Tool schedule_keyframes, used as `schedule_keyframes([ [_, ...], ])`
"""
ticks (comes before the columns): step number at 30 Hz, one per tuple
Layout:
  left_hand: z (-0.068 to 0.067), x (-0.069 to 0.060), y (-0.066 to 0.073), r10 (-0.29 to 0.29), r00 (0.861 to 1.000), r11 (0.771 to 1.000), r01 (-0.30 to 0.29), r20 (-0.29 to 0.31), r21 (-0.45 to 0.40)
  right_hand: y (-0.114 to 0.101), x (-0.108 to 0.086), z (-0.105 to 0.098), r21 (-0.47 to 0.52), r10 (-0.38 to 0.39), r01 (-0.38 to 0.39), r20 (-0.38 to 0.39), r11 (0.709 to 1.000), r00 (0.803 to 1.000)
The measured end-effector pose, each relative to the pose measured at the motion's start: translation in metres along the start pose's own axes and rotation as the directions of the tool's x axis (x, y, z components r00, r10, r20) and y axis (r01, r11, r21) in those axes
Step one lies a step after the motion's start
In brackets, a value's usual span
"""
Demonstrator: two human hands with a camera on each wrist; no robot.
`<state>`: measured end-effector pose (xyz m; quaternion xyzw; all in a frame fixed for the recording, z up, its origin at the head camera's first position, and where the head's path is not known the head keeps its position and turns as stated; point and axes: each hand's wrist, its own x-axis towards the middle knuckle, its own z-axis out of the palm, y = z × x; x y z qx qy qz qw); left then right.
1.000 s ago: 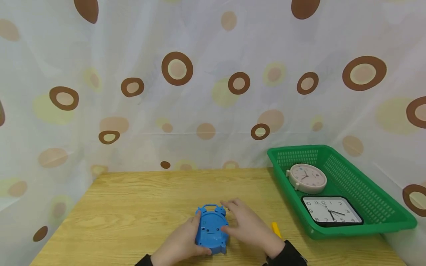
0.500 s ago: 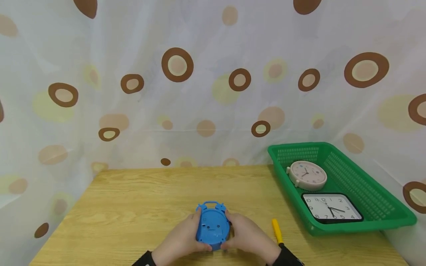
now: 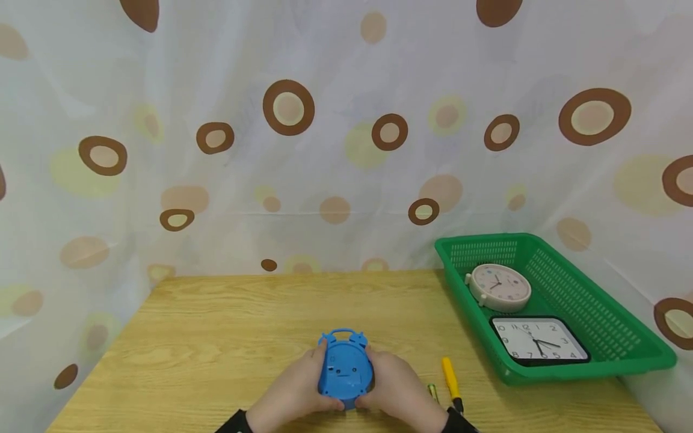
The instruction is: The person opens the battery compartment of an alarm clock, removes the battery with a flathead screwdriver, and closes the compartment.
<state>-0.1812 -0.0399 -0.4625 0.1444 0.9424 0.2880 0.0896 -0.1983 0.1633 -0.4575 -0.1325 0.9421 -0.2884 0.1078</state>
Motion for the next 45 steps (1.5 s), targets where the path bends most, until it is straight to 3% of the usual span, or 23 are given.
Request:
schedule_keyframes([
  [7, -0.003, 0.0, 0.001, 0.001, 1.0, 1.0, -0.001, 0.007, -0.001, -0.001, -0.001, -0.003, 0.012, 0.005, -0.005, -0.008, 1.0, 1.0],
  [12, -0.008, 0.001, 0.001, -0.008, 1.0, 1.0, 0.008, 0.026, -0.004, -0.002, -0.003, -0.012, 0.057, -0.045, 0.044, 0.003, 0.997, 0.999],
  [16, -0.016, -0.001, 0.002, -0.008, 0.999, 0.998, 0.005, 0.04, 0.06, -0.003, -0.004, -0.018, 0.067, -0.099, 0.098, 0.014, 0.993, 0.995],
  [22, -0.038, 0.002, 0.017, 0.014, 1.0, 0.968, -0.016, 0.011, 0.251, -0.009, -0.007, -0.022, 0.007, -0.091, 0.091, -0.008, 0.996, 0.996],
  [26, -0.045, 0.012, 0.031, 0.093, 0.994, 0.939, -0.104, 0.049, 0.329, -0.015, -0.01, -0.025, -0.041, -0.102, 0.101, -0.021, 0.994, 0.995],
  [29, -0.042, 0.019, 0.037, 0.143, 0.985, 0.914, -0.167, 0.093, 0.37, -0.019, -0.013, -0.027, -0.034, -0.17, 0.169, -0.012, 0.985, 0.985],
  [33, -0.033, 0.024, 0.037, 0.144, 0.983, 0.916, -0.175, 0.11, 0.361, -0.024, -0.017, -0.027, -0.031, -0.241, 0.241, 0.002, 0.97, 0.97],
  [39, -0.027, 0.024, 0.033, 0.142, 0.985, 0.922, -0.167, 0.098, 0.35, -0.031, -0.018, -0.023, -0.098, -0.238, 0.236, -0.013, 0.967, 0.971],
  [45, -0.03, 0.022, 0.024, 0.168, 0.98, 0.954, -0.188, 0.104, 0.234, -0.036, -0.022, -0.023, -0.128, -0.262, 0.255, -0.041, 0.958, 0.964],
])
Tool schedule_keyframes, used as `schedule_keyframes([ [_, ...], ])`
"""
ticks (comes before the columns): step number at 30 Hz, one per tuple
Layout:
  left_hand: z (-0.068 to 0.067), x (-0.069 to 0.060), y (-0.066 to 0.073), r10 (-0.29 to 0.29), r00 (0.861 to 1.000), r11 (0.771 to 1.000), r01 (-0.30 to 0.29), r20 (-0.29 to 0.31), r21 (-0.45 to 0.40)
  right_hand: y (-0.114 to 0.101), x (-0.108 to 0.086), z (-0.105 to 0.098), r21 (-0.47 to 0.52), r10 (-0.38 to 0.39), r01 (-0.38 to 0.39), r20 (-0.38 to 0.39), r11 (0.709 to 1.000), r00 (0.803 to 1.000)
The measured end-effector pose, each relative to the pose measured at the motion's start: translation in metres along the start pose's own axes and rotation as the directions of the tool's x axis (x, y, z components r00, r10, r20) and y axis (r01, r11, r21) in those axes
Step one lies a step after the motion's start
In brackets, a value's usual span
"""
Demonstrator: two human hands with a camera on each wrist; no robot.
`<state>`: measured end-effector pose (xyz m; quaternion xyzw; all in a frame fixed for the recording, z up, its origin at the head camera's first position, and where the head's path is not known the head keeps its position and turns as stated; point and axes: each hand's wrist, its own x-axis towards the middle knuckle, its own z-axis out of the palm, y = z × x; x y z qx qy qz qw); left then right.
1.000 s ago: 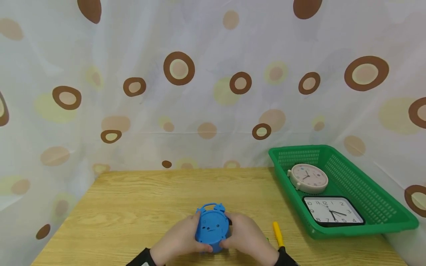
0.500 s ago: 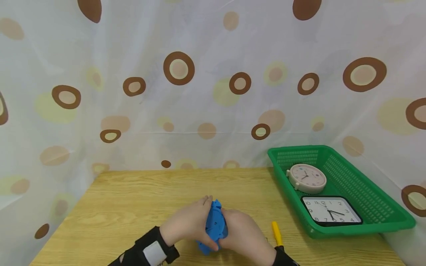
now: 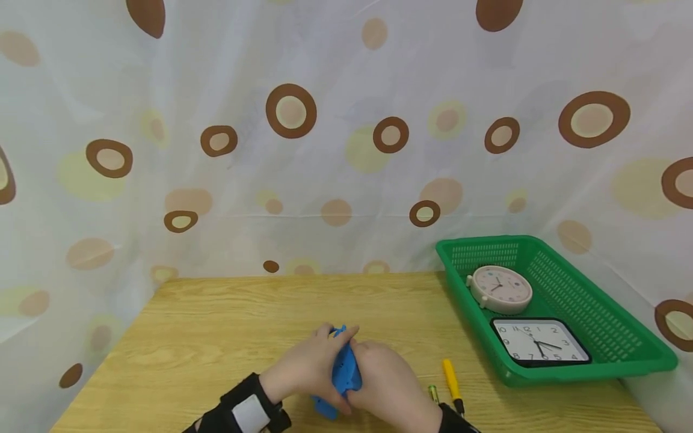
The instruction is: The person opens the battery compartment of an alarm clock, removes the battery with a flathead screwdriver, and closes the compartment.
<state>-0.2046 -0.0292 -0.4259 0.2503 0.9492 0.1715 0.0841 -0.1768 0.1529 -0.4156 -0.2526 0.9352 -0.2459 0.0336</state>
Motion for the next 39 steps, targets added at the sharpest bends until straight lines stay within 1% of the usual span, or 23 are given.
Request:
schedule_keyframes([
  [2, -0.002, -0.002, -0.005, -0.002, 1.0, 0.999, 0.002, 0.001, -0.049, -0.002, 0.0, -0.001, 0.009, 0.012, -0.012, -0.002, 1.0, 1.0],
  [4, -0.003, -0.004, -0.01, -0.012, 1.0, 0.994, 0.012, -0.001, -0.111, -0.002, 0.0, -0.004, 0.054, 0.037, -0.038, 0.009, 0.998, 0.999],
  [6, -0.004, -0.007, -0.016, -0.035, 0.999, 0.985, 0.035, -0.001, -0.166, 0.001, 0.0, -0.006, 0.134, 0.047, -0.05, 0.025, 0.99, 0.999],
  [8, -0.006, -0.01, -0.021, -0.061, 0.998, 0.973, 0.059, -0.004, -0.224, 0.01, 0.0, -0.008, 0.24, 0.04, -0.054, 0.061, 0.969, 0.997],
  [9, -0.006, -0.012, -0.024, -0.073, 0.997, 0.965, 0.069, -0.006, -0.251, 0.015, 0.002, -0.007, 0.289, 0.022, -0.045, 0.082, 0.956, 0.996],
  [11, -0.008, -0.017, -0.028, -0.093, 0.996, 0.953, 0.086, -0.01, -0.292, 0.029, 0.006, -0.001, 0.406, -0.007, -0.052, 0.143, 0.913, 0.99],
  [12, -0.008, -0.018, -0.03, -0.099, 0.995, 0.947, 0.09, -0.013, -0.307, 0.039, 0.01, 0.005, 0.444, -0.032, -0.056, 0.189, 0.894, 0.981],
  [13, -0.008, -0.02, -0.031, -0.098, 0.995, 0.943, 0.089, -0.014, -0.32, 0.045, 0.012, 0.01, 0.489, -0.04, -0.077, 0.225, 0.869, 0.974],
  [15, -0.008, -0.024, -0.034, -0.095, 0.995, 0.939, 0.084, -0.017, -0.334, 0.054, 0.017, 0.024, 0.561, -0.057, -0.117, 0.284, 0.82, 0.957],
  [16, -0.008, -0.025, -0.034, -0.093, 0.995, 0.939, 0.08, -0.023, -0.334, 0.056, 0.018, 0.029, 0.586, -0.066, -0.144, 0.322, 0.797, 0.945],
  [18, -0.007, -0.029, -0.036, -0.084, 0.996, 0.937, 0.066, -0.039, -0.342, 0.056, 0.021, 0.039, 0.647, -0.09, -0.175, 0.355, 0.742, 0.931],
  [19, -0.006, -0.03, -0.036, -0.083, 0.995, 0.934, 0.061, -0.048, -0.351, 0.051, 0.02, 0.041, 0.676, -0.082, -0.198, 0.359, 0.71, 0.93],
  [20, -0.004, -0.032, -0.037, -0.082, 0.995, 0.931, 0.055, -0.059, -0.361, 0.048, 0.021, 0.044, 0.699, -0.089, -0.214, 0.37, 0.682, 0.925],
  [22, -0.001, -0.036, -0.039, -0.072, 0.994, 0.92, 0.033, -0.084, -0.39, 0.042, 0.021, 0.045, 0.733, -0.085, -0.254, 0.391, 0.631, 0.916],
  [23, 0.0, -0.037, -0.04, -0.066, 0.993, 0.915, 0.021, -0.097, -0.402, 0.038, 0.02, 0.046, 0.753, -0.073, -0.271, 0.389, 0.6, 0.918],
  [24, 0.002, -0.039, -0.042, -0.062, 0.992, 0.909, 0.012, -0.108, -0.416, 0.035, 0.02, 0.046, 0.757, -0.062, -0.288, 0.396, 0.587, 0.916],
  [25, 0.003, -0.04, -0.042, -0.057, 0.991, 0.905, 0.001, -0.12, -0.425, 0.033, 0.02, 0.045, 0.754, -0.045, -0.301, 0.401, 0.583, 0.915],
  [28, 0.005, -0.042, -0.044, -0.043, 0.987, 0.896, -0.029, -0.153, -0.444, 0.029, 0.019, 0.042, 0.758, -0.028, -0.314, 0.401, 0.572, 0.916],
  [32, 0.004, -0.045, -0.046, -0.052, 0.983, 0.881, -0.039, -0.179, -0.471, 0.024, 0.02, 0.04, 0.759, -0.007, -0.302, 0.374, 0.576, 0.927],
  [35, 0.001, -0.048, -0.049, -0.068, 0.978, 0.875, -0.036, -0.196, -0.482, 0.019, 0.023, 0.039, 0.746, 0.031, -0.283, 0.332, 0.603, 0.943],
  [36, 0.0, -0.048, -0.05, -0.076, 0.977, 0.875, -0.031, -0.201, -0.484, 0.017, 0.023, 0.039, 0.743, 0.049, -0.284, 0.322, 0.606, 0.945],
  [37, 0.0, -0.049, -0.052, -0.082, 0.975, 0.872, -0.03, -0.207, -0.488, 0.015, 0.024, 0.039, 0.733, 0.066, -0.282, 0.309, 0.619, 0.949],
  [39, -0.001, -0.052, -0.055, -0.093, 0.972, 0.86, -0.032, -0.218, -0.509, 0.011, 0.027, 0.038, 0.721, 0.093, -0.276, 0.284, 0.636, 0.954],
])
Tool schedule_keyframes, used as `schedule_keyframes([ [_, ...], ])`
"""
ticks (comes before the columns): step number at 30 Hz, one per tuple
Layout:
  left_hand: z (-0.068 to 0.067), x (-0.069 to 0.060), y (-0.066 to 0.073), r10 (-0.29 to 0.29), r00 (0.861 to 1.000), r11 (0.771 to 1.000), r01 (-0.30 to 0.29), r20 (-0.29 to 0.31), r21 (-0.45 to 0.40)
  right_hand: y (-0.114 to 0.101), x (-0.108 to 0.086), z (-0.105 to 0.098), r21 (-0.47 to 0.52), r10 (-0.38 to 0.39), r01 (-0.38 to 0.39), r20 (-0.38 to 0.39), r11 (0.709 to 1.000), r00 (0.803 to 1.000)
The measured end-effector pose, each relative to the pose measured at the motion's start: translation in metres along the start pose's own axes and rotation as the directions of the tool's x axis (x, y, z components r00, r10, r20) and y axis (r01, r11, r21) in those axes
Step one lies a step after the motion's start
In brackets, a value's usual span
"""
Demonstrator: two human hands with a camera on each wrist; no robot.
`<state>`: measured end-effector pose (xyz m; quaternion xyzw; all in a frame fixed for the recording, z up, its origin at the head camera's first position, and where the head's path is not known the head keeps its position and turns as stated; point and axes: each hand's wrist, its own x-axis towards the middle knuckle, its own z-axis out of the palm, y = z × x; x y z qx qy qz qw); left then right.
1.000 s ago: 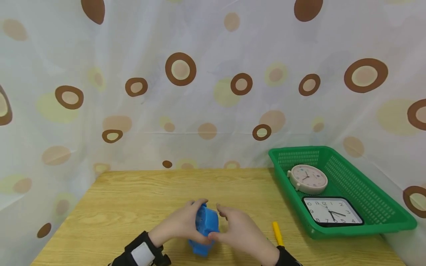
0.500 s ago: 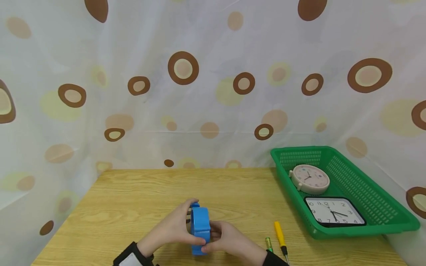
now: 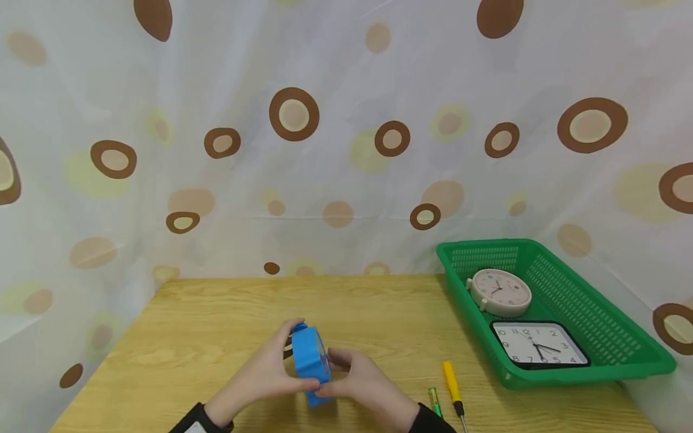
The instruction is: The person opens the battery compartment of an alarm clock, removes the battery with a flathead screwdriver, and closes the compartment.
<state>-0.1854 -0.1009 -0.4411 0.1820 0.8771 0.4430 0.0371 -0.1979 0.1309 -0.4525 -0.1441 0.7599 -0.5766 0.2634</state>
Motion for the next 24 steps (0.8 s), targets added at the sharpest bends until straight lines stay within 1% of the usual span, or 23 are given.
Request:
schedule_keyframes([
  [3, -0.004, -0.002, -0.005, -0.003, 1.0, 1.0, 0.002, -0.026, -0.029, -0.006, 0.004, 0.004, -0.042, -0.001, -0.001, -0.053, 0.999, 0.999],
  [5, -0.007, -0.004, -0.008, -0.005, 0.999, 1.0, 0.004, -0.05, -0.028, -0.011, 0.008, 0.006, -0.091, -0.017, 0.009, -0.081, 0.996, 0.997],
  [8, -0.011, -0.006, -0.012, -0.021, 0.996, 1.0, 0.022, -0.085, 0.001, -0.016, 0.014, 0.01, -0.202, -0.087, 0.061, -0.119, 0.977, 0.989],
  [12, -0.017, -0.008, -0.013, -0.055, 0.991, 0.994, 0.066, -0.122, 0.09, -0.018, 0.023, 0.015, -0.352, -0.208, 0.154, -0.122, 0.923, 0.97],
  [14, -0.018, -0.008, -0.013, -0.072, 0.988, 0.985, 0.092, -0.14, 0.147, -0.018, 0.027, 0.017, -0.398, -0.241, 0.178, -0.113, 0.9, 0.964],
  [17, -0.019, -0.007, -0.014, -0.093, 0.982, 0.969, 0.127, -0.162, 0.211, -0.017, 0.034, 0.02, -0.446, -0.259, 0.188, -0.103, 0.875, 0.96],
  [19, -0.019, -0.006, -0.016, -0.102, 0.98, 0.959, 0.143, -0.173, 0.244, -0.017, 0.038, 0.023, -0.488, -0.268, 0.189, -0.097, 0.852, 0.959],
  [21, -0.02, -0.006, -0.019, -0.11, 0.977, 0.953, 0.156, -0.184, 0.26, -0.018, 0.042, 0.026, -0.54, -0.277, 0.184, -0.096, 0.821, 0.956],
  [24, -0.021, -0.004, -0.023, -0.125, 0.971, 0.948, 0.178, -0.205, 0.263, -0.02, 0.049, 0.032, -0.624, -0.282, 0.156, -0.108, 0.766, 0.953],
])
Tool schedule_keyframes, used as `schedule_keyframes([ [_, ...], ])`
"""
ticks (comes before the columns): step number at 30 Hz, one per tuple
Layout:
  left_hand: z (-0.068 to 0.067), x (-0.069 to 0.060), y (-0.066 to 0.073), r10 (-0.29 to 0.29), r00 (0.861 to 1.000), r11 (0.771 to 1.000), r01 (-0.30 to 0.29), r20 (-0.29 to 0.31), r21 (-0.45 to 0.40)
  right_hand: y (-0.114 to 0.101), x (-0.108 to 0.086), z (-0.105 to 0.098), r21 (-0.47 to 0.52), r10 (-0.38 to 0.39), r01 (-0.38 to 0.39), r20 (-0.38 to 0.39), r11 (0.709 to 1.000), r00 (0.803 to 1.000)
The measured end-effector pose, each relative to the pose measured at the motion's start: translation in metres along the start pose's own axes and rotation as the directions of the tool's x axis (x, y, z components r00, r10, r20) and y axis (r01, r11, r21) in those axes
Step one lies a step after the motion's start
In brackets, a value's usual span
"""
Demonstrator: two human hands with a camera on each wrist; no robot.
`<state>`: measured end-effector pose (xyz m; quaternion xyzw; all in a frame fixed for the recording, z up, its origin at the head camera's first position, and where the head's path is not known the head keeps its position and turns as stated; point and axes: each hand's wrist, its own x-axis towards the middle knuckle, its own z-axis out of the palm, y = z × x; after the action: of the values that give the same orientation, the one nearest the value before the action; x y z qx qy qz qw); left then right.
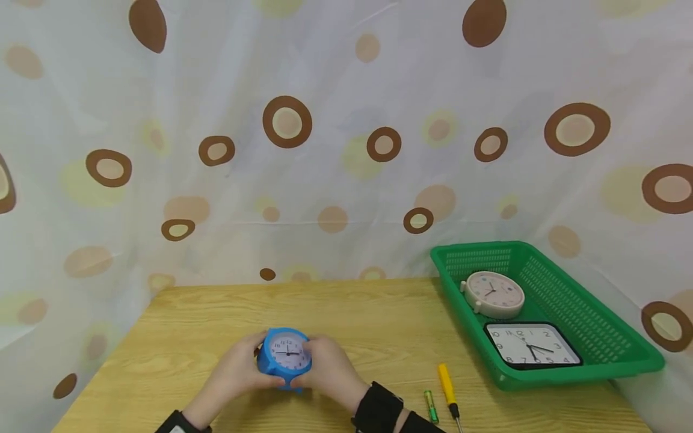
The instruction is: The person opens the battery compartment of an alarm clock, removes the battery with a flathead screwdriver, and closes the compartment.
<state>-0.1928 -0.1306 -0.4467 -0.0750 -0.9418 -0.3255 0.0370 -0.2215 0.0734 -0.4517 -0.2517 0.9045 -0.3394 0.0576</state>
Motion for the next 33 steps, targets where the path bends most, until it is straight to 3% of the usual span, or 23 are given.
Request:
schedule_keyframes([
  [7, 0.001, 0.007, -0.013, -0.039, 0.999, 0.999, 0.038, -0.031, -0.039, -0.01, 0.018, 0.012, -0.149, 0.002, -0.006, -0.029, 0.989, 1.0],
  [12, -0.001, 0.012, -0.021, -0.053, 0.998, 0.998, 0.052, -0.028, -0.02, -0.015, 0.028, 0.02, -0.242, -0.032, 0.016, -0.062, 0.97, 0.998],
  [20, -0.002, 0.02, -0.039, -0.076, 0.997, 0.997, 0.075, -0.01, -0.034, -0.021, 0.043, 0.031, -0.288, -0.037, 0.013, -0.081, 0.958, 0.996],
  [25, 0.0, 0.022, -0.044, -0.058, 0.998, 0.998, 0.058, -0.017, -0.038, -0.023, 0.05, 0.037, -0.364, -0.064, 0.024, -0.098, 0.931, 0.993],
  [29, 0.0, 0.025, -0.045, -0.037, 0.999, 0.999, 0.037, -0.037, -0.009, -0.025, 0.055, 0.039, -0.391, -0.074, 0.029, -0.1, 0.92, 0.992],
  [33, 0.0, 0.027, -0.043, -0.084, 0.996, 0.994, 0.086, -0.04, 0.06, -0.03, 0.06, 0.039, -0.371, -0.059, 0.027, -0.077, 0.928, 0.995],
])
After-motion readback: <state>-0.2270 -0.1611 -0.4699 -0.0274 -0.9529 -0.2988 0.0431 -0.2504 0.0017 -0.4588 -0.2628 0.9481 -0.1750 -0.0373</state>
